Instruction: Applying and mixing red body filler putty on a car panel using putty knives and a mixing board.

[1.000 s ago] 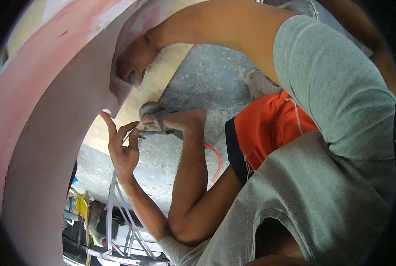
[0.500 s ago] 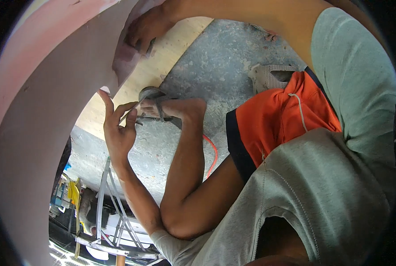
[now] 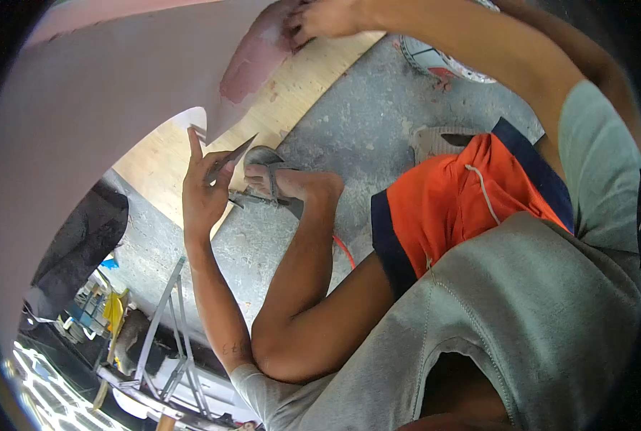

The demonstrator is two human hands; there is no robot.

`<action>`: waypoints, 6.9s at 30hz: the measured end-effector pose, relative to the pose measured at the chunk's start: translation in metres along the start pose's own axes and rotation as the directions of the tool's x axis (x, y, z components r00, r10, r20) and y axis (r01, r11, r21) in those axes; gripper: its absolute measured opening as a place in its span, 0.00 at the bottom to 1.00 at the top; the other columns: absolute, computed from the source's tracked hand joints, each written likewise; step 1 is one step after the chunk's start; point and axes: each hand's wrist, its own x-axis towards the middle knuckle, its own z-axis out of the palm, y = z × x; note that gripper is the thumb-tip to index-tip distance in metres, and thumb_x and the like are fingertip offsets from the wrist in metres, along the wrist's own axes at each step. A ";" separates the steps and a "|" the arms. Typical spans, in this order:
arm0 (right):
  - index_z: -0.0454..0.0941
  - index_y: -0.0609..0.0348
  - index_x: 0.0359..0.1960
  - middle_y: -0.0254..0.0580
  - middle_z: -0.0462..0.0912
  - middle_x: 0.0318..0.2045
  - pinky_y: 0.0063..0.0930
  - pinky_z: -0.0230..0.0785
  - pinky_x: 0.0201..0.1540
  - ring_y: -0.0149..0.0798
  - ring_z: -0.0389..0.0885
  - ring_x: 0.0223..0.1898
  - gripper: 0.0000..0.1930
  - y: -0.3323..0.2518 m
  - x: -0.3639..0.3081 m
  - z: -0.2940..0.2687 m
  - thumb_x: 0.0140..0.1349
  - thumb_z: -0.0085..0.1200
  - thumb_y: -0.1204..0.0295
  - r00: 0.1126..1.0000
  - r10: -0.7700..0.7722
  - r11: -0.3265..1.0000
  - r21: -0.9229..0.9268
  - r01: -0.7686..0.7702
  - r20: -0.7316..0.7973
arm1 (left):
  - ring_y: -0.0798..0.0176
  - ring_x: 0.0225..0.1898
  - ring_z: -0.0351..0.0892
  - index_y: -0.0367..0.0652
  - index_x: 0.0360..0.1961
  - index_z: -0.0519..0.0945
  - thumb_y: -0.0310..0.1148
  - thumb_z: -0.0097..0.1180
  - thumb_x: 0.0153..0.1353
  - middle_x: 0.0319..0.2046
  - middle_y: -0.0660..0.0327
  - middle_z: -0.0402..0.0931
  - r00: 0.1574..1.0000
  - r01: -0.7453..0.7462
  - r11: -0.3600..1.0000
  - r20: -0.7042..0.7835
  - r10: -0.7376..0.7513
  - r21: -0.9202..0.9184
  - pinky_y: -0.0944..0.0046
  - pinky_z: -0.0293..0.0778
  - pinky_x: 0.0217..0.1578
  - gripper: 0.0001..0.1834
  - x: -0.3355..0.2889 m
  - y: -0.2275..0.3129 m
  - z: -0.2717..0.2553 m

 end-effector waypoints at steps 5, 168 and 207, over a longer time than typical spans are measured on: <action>0.77 0.41 0.66 0.45 0.78 0.60 0.42 0.67 0.67 0.47 0.75 0.64 0.34 -0.115 -0.034 -0.044 0.59 0.44 0.87 0.802 0.470 0.718 0.687 -0.106 -0.368 | 0.52 0.58 0.81 0.33 0.62 0.74 0.28 0.57 0.71 0.63 0.49 0.74 0.953 0.168 0.616 -0.032 -0.300 -0.770 0.57 0.77 0.59 0.20 -0.029 0.028 0.004; 0.76 0.44 0.67 0.48 0.79 0.58 0.44 0.68 0.67 0.49 0.75 0.62 0.33 -0.240 -0.008 -0.071 0.57 0.55 0.85 0.484 0.679 0.467 0.833 0.295 -0.552 | 0.54 0.59 0.79 0.30 0.64 0.71 0.35 0.50 0.76 0.59 0.50 0.76 0.957 0.050 -0.004 0.049 -0.287 -0.999 0.52 0.75 0.64 0.22 -0.028 0.039 0.048; 0.66 0.55 0.73 0.44 0.77 0.63 0.29 0.68 0.62 0.33 0.76 0.57 0.29 -0.252 0.041 -0.061 0.69 0.51 0.80 0.402 0.915 -0.140 0.913 0.382 -0.028 | 0.58 0.56 0.77 0.37 0.58 0.75 0.33 0.49 0.76 0.52 0.58 0.78 0.838 0.027 -0.239 0.152 -0.524 -0.971 0.48 0.71 0.65 0.15 -0.030 0.028 0.076</action>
